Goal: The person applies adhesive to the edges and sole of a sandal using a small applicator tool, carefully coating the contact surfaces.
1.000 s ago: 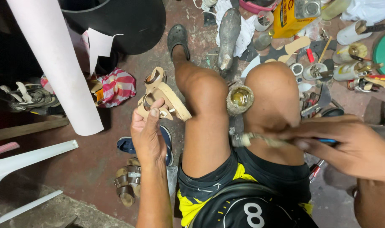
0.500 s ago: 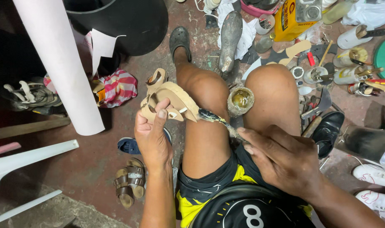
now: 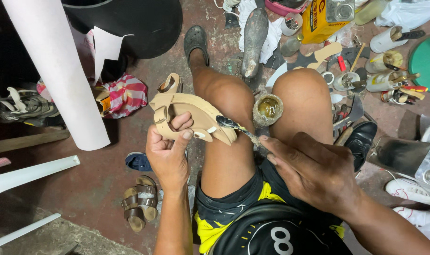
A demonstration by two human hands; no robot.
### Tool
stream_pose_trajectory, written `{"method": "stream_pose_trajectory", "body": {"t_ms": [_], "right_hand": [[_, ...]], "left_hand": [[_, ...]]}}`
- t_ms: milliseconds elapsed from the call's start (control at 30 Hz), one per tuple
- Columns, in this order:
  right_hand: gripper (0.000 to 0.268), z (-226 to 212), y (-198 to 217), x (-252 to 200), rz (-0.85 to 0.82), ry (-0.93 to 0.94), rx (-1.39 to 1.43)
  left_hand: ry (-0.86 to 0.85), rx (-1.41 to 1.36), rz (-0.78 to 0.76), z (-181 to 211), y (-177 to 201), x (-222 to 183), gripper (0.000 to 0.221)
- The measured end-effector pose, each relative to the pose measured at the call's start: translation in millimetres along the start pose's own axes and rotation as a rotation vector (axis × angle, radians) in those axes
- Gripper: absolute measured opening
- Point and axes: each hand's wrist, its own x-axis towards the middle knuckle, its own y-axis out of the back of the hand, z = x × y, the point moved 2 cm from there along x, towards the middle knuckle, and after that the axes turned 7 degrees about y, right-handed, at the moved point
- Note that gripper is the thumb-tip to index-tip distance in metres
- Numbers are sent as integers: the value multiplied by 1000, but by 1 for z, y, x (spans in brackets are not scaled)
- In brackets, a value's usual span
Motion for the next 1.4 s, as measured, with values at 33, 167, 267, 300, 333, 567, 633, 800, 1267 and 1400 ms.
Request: {"method": "stream_pose_trajectory", "body": {"t_ms": [33,167,267,300,333,567,633,800,1267,1400], "right_hand": [[48,0,0,1,0,2,-3],[48,-1,1,6,-33,1,-26],[46,-2,3,9,-48,15,-35],[45,-3,4,10,-49,22,-34],[44,-4,5,11,-48,33,-24],[39,0,0,15,-73,82,-29],[36,3,-2,12,-30,-9,88],[49,16,-16,8,210,-460,734],[17,7,-76,80,-121,-384,1066],[16,8,-78,74,-175,-463,1110]], "left_hand": [[-13,21,-5,1,1,-1,29],[-114,137,-36,10,3,-9,34],[-250,309,-65,23,4,-13,36],[-287,363,-72,28,4,-14,36],[-323,417,-79,34,4,-15,36],[-514,766,-84,59,-2,-21,44],[-547,792,-80,56,-1,-23,41],[-21,66,-1,18,16,-19,31],[16,-123,-53,4,16,-14,30],[42,-81,16,3,13,-16,28]]}}
